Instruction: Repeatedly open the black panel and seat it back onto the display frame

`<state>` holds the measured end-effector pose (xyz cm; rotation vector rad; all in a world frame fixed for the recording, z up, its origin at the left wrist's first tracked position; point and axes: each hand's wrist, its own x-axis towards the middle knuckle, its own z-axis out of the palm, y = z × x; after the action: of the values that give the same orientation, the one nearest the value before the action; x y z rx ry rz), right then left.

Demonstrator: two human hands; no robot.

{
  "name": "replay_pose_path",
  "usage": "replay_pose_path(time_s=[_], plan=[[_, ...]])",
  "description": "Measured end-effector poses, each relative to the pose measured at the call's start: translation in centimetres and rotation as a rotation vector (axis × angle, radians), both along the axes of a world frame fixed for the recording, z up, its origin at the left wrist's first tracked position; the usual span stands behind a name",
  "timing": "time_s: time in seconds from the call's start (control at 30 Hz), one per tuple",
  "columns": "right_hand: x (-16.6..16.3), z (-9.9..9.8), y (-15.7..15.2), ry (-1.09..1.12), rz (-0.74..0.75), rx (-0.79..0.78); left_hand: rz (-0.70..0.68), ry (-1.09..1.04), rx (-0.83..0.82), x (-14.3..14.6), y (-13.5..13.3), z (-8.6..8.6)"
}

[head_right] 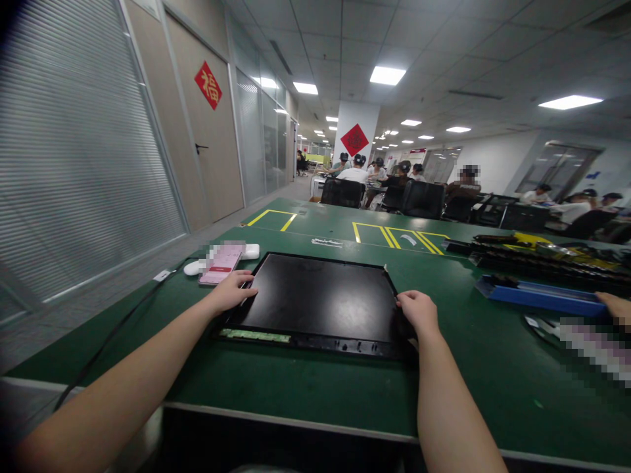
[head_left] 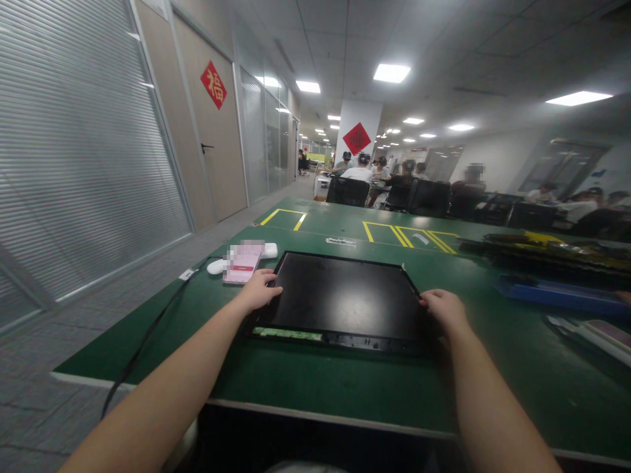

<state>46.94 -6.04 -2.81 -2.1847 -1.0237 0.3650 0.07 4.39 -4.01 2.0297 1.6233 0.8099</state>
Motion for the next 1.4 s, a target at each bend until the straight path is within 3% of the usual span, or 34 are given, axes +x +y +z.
replay_pose_path(time_s=[0.7, 1.13, 1.23, 1.4], plan=[[-0.3, 0.3, -0.1, -0.065, 0.014, -0.016, -0.020, 0.018, 0.007, -0.1, -0.1, 0.3], [-0.9, 0.6, -0.3, -0.213, 0.040, -0.051, -0.086, 0.146, 0.107, 1.5, -2.2, 0.8], [-1.1, 0.6, -0.4, -0.261, 0.053, -0.045, -0.246, 0.181, 0.173, 1.8, -3.3, 1.7], [-1.6, 0.7, -0.3, -0.280, 0.103, 0.014, -0.690, 0.145, 0.094, 2.2, -4.8, 3.5]])
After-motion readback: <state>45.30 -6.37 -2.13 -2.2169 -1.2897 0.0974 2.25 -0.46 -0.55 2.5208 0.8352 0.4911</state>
